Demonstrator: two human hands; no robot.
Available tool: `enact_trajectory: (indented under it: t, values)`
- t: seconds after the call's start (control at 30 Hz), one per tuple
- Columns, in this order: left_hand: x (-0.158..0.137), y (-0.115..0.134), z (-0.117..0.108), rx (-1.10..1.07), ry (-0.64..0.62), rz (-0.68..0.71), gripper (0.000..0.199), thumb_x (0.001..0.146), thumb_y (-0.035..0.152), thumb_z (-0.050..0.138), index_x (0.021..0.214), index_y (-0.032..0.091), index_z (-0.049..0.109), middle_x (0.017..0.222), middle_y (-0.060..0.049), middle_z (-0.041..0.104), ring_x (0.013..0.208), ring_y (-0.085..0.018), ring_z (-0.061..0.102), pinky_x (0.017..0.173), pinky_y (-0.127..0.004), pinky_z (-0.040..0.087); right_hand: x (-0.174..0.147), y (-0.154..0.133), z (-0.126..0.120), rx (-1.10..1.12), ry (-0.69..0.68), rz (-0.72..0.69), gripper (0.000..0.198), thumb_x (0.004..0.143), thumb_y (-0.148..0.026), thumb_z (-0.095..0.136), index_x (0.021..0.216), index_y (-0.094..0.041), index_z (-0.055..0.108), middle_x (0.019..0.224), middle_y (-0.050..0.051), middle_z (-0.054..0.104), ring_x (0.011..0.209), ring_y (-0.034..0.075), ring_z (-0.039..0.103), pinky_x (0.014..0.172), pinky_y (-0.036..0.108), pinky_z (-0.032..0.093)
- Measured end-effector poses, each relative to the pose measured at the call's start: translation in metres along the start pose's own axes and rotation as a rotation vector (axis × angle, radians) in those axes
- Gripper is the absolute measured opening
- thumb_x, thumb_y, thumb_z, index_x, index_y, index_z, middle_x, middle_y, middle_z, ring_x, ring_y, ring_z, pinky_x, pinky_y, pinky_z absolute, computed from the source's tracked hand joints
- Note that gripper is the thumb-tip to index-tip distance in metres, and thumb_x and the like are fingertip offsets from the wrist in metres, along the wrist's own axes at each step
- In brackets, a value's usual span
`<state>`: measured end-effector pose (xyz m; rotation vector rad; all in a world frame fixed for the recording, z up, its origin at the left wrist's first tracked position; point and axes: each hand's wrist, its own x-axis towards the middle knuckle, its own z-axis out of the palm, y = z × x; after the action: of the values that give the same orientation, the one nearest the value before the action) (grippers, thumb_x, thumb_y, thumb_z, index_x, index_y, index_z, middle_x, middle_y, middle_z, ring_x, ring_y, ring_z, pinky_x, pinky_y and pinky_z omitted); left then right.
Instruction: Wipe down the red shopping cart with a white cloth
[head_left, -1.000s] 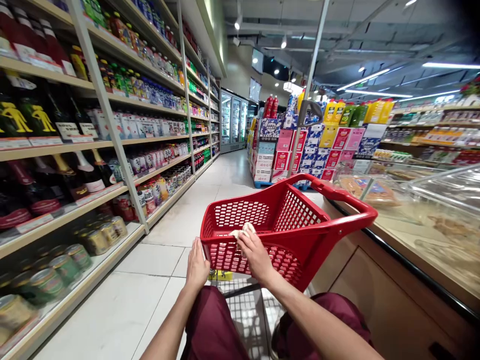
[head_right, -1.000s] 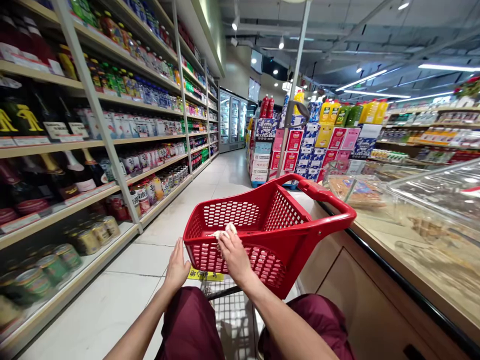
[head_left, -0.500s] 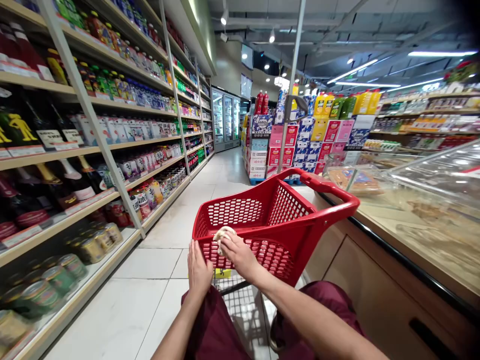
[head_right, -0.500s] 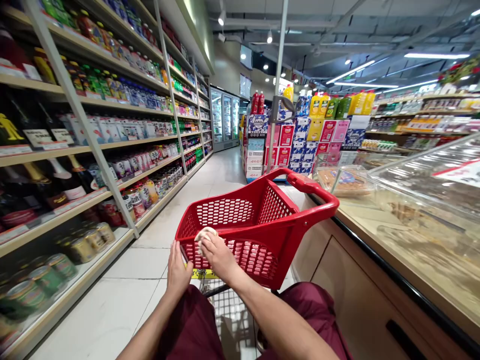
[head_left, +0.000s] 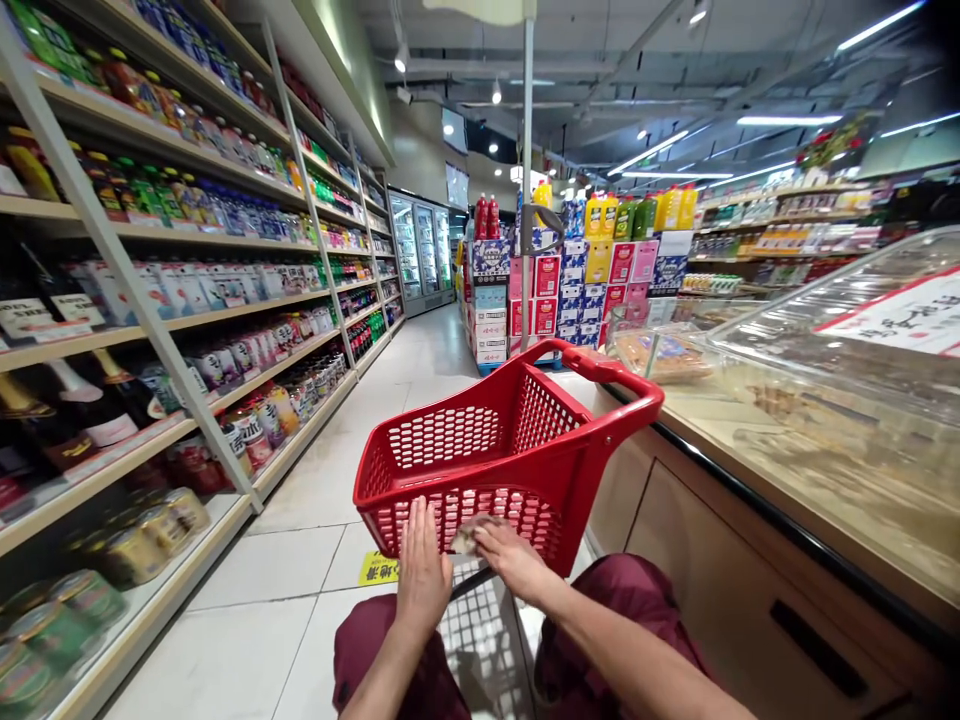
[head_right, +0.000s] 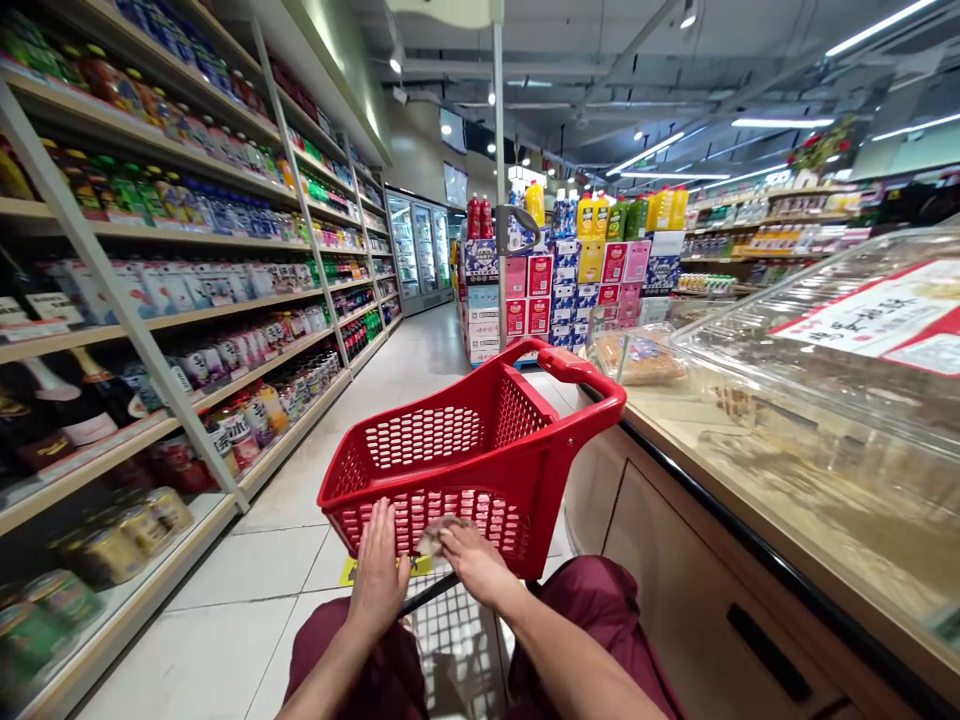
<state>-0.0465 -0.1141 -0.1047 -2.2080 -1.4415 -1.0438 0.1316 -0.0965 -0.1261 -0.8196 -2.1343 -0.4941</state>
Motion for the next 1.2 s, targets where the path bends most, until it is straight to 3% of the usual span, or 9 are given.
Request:
enact_trajectory:
  t: [0.2, 0.4, 0.57, 0.77, 0.93, 1.1, 1.2]
  values:
    - [0.001, 0.016, 0.005, -0.050, -0.064, 0.026, 0.078, 0.071, 0.004, 0.037, 0.138, 0.015, -0.001, 0.144, -0.016, 0.020, 0.133, -0.026, 0.015, 0.103, -0.049, 0.029, 0.013, 0.018, -0.030, -0.007, 0.039, 0.120, 0.031, 0.091, -0.017, 0.035, 0.115, -0.015, 0.055, 0.122, 0.007, 0.054, 0.127, 0.018, 0.032, 0.105, 0.038, 0.035]
    - [0.002, 0.035, 0.006, -0.099, -0.181, 0.091, 0.082, 0.066, -0.001, 0.035, 0.138, 0.016, 0.000, 0.145, -0.014, 0.018, 0.134, -0.025, 0.012, 0.104, -0.049, 0.029, -0.012, 0.023, -0.033, -0.033, -0.009, 0.081, 0.038, 0.094, -0.022, 0.025, 0.104, -0.017, 0.062, 0.105, 0.006, 0.065, 0.113, 0.014, 0.050, 0.093, 0.028, 0.048]
    - [0.008, 0.045, 0.011, -0.131, -0.192, 0.101, 0.081, 0.067, -0.001, 0.035, 0.138, 0.016, -0.001, 0.145, -0.014, 0.019, 0.134, -0.024, 0.011, 0.104, -0.049, 0.028, -0.010, 0.032, -0.050, 0.041, 0.029, 0.179, 0.033, 0.092, -0.018, 0.033, 0.115, -0.018, 0.055, 0.124, 0.007, 0.053, 0.126, 0.017, 0.034, 0.103, 0.039, 0.037]
    - [0.015, 0.057, 0.016, -0.148, -0.215, 0.159, 0.079, 0.069, -0.001, 0.033, 0.138, 0.017, 0.001, 0.144, -0.014, 0.022, 0.133, -0.023, 0.014, 0.103, -0.048, 0.031, -0.042, 0.046, -0.063, 0.097, -0.036, 0.287, 0.033, 0.093, -0.024, 0.031, 0.113, -0.026, 0.057, 0.113, 0.001, 0.061, 0.114, 0.012, 0.049, 0.096, 0.030, 0.045]
    - [0.024, 0.073, 0.021, -0.159, -0.204, 0.222, 0.079, 0.069, 0.000, 0.034, 0.138, 0.016, 0.000, 0.144, -0.014, 0.023, 0.133, -0.024, 0.014, 0.103, -0.049, 0.031, -0.033, 0.062, -0.086, -0.001, 0.112, 0.299, 0.033, 0.090, -0.015, 0.038, 0.117, -0.020, 0.054, 0.124, 0.006, 0.053, 0.127, 0.019, 0.032, 0.105, 0.042, 0.033]
    - [0.034, 0.089, 0.021, -0.181, -0.245, 0.323, 0.082, 0.065, -0.003, 0.034, 0.138, 0.015, 0.000, 0.144, -0.015, 0.021, 0.134, -0.024, 0.012, 0.103, -0.049, 0.031, -0.044, 0.066, -0.093, -0.080, 0.051, 0.226, 0.033, 0.092, -0.019, 0.033, 0.117, -0.024, 0.054, 0.117, 0.003, 0.059, 0.119, 0.013, 0.044, 0.099, 0.031, 0.042]
    - [0.052, 0.094, 0.016, -0.199, -0.248, 0.345, 0.082, 0.064, -0.003, 0.034, 0.138, 0.014, 0.005, 0.144, -0.014, 0.021, 0.134, -0.023, 0.010, 0.103, -0.050, 0.029, -0.037, 0.080, -0.121, -0.141, 0.155, 0.258, 0.033, 0.090, -0.016, 0.037, 0.117, -0.022, 0.055, 0.120, 0.004, 0.056, 0.123, 0.017, 0.039, 0.101, 0.037, 0.040]
